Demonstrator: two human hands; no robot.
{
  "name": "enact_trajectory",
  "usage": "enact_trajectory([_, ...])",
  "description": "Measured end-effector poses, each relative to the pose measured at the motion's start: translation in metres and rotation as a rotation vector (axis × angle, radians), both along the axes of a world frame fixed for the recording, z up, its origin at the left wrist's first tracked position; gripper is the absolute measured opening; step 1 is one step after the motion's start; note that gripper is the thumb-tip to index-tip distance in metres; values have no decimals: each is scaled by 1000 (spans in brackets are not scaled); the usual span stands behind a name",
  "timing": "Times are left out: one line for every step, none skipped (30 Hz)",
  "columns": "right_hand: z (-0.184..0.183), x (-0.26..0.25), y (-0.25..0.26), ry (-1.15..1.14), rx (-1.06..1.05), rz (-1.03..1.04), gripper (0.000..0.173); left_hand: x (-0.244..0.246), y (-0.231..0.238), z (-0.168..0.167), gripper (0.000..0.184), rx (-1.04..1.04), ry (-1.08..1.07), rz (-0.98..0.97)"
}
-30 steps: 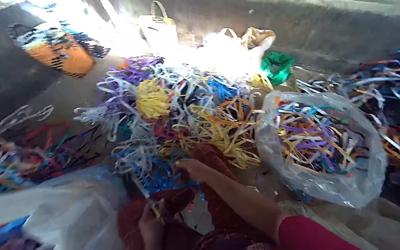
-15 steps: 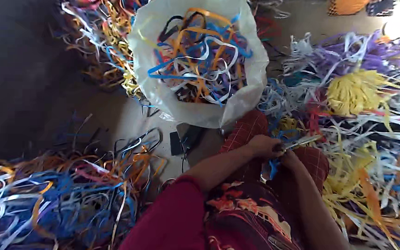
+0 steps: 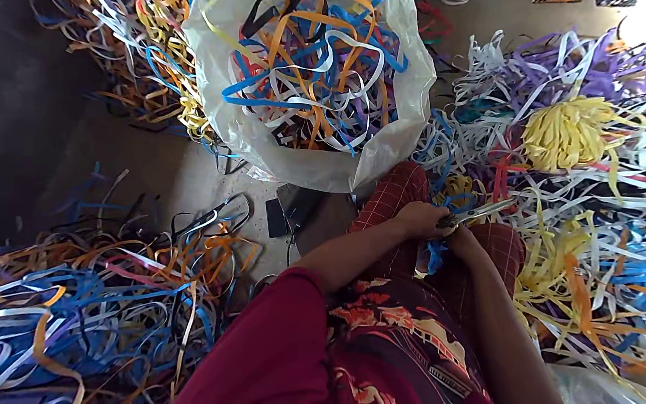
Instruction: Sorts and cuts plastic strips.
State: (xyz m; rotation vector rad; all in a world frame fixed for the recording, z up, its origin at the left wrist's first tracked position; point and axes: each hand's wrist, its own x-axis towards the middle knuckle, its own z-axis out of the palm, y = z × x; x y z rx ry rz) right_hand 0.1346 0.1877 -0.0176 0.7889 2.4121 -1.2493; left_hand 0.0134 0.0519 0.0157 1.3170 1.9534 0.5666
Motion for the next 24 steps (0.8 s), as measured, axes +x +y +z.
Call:
enact_trajectory([0, 0, 1, -16, 3, 0, 33, 0, 0, 0, 41, -7, -3, 5])
enact_trajectory([1, 0, 1, -33, 4, -3, 33, -1, 1, -1, 41, -15, -4, 7])
enact_trajectory([2, 0, 2, -46, 8, -8, 32, 0, 1, -1, 41, -19, 2, 7])
enact_trajectory([2, 1, 2, -57, 13, -15, 30, 0, 2, -2, 41, -19, 10, 7])
enact_trajectory([2, 1, 2, -66, 16, -20, 29, 1, 2, -3, 40, -17, 18, 4])
enact_trajectory([2, 3, 2, -62, 17, -21, 29, 2, 2, -3, 39, -12, 24, -1])
enact_trajectory([2, 4, 3, -53, 20, -18, 29, 3, 2, -2, 39, -9, 27, -7])
enact_trajectory([2, 5, 3, -45, 23, -14, 28, 4, 2, -1, 38, -7, 29, -12])
enact_trajectory([1, 6, 3, -39, 26, -11, 28, 4, 2, -1, 38, -5, 34, -17])
enact_trajectory([1, 7, 3, -39, 32, -10, 29, 4, 1, -1, 38, -1, 40, -18])
enact_trajectory([0, 7, 3, -40, 34, -10, 29, 5, 1, 0, 38, 1, 42, -19])
enact_trajectory([0, 7, 3, -42, 34, -11, 30, 4, 0, 1, 37, -1, 43, -23])
enact_trajectory([0, 8, 3, -41, 32, -15, 30, 4, 0, 2, 37, 0, 42, -26])
enact_trajectory([0, 8, 2, -35, 30, -19, 30, 4, -1, 2, 37, 5, 40, -28])
enact_trajectory([1, 8, 1, -31, 29, -22, 29, 4, -1, 3, 37, 4, 38, -32])
enact_trajectory([1, 9, -1, -28, 33, -21, 30, 4, -2, 3, 38, 2, 38, -35])
enact_trajectory([2, 9, -1, -28, 37, -17, 30, 4, -2, 3, 38, 4, 40, -39])
enact_trajectory([2, 9, -2, -24, 41, -13, 31, 4, -2, 4, 38, 5, 38, -43])
enact_trajectory([2, 9, -2, -22, 46, -11, 32, 3, -2, 4, 38, 6, 39, -48])
enact_trajectory([1, 9, -2, -20, 50, -11, 34, 2, -2, 3, 39, 7, 36, -52])
enact_trajectory([1, 8, -3, -22, 60, -5, 35, 2, -2, 3, 38, 12, 29, -50])
enact_trajectory([-1, 7, -3, -20, 80, 10, 37, 1, -2, 3, 38, 19, 19, -45])
enact_trajectory([-1, 6, -3, -26, 104, 30, 38, 1, -3, 3, 37, 27, 12, -38])
enact_trajectory([-2, 5, -3, -37, 128, 55, 38, 0, -4, 4, 37, 30, 3, -36])
